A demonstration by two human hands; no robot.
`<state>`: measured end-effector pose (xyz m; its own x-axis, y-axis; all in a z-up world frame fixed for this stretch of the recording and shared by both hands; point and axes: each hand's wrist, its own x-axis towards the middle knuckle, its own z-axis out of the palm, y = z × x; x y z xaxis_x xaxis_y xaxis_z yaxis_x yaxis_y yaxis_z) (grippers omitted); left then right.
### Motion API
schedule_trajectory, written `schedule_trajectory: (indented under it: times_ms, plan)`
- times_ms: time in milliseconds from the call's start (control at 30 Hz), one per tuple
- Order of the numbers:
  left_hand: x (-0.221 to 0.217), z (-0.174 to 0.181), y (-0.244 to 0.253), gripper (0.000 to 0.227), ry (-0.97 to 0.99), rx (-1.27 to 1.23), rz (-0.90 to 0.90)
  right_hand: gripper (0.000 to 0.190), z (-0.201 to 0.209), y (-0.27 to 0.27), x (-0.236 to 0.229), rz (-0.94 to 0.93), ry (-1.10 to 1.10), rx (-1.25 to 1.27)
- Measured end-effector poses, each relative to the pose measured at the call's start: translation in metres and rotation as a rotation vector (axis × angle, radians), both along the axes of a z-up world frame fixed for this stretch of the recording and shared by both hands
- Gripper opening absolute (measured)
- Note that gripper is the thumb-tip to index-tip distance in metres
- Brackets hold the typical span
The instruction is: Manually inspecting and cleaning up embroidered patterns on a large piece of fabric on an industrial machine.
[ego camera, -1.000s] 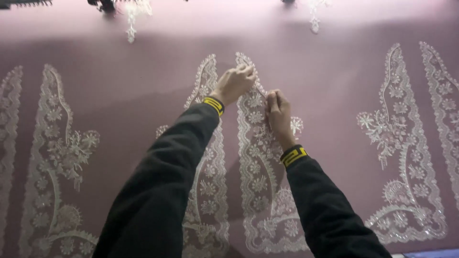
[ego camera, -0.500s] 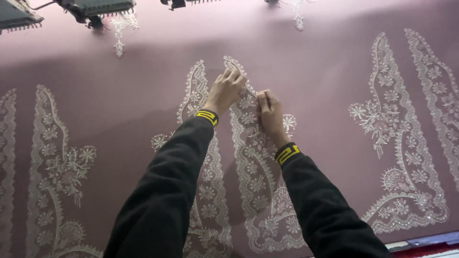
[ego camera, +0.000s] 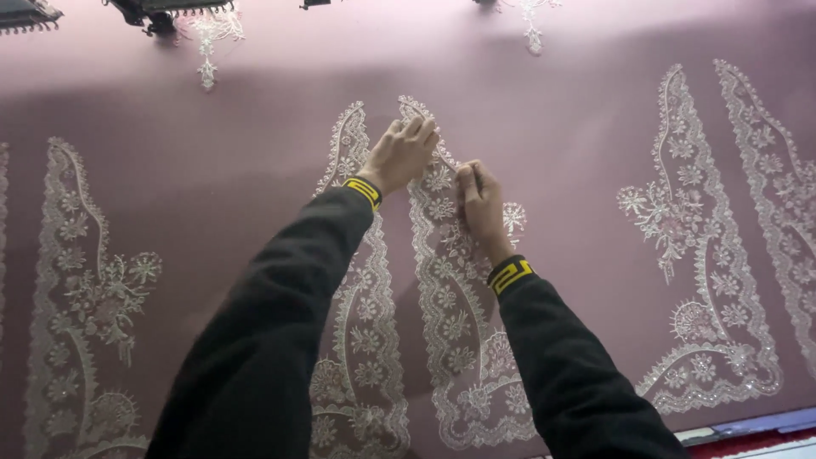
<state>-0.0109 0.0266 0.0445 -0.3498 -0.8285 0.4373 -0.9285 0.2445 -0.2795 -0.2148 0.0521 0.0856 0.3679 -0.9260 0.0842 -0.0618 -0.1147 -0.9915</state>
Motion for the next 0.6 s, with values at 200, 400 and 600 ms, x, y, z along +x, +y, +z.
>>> schedule_trajectory:
  times_ms: [200, 400, 600]
  plan:
    - [0.020, -0.053, -0.017, 0.020, 0.743, 0.199, 0.053, 0.030, 0.009, 0.002, -0.002, -0.011, 0.033, -0.014]
    - [0.021, -0.044, -0.023, 0.025, 0.621, 0.152, 0.023, 0.030, -0.005, -0.001, 0.004, -0.047, 0.062, -0.030]
    - [0.028, -0.049, -0.041, 0.016, 0.222, 0.017, -0.096, 0.031, -0.010, -0.009, 0.006, -0.020, 0.141, -0.115]
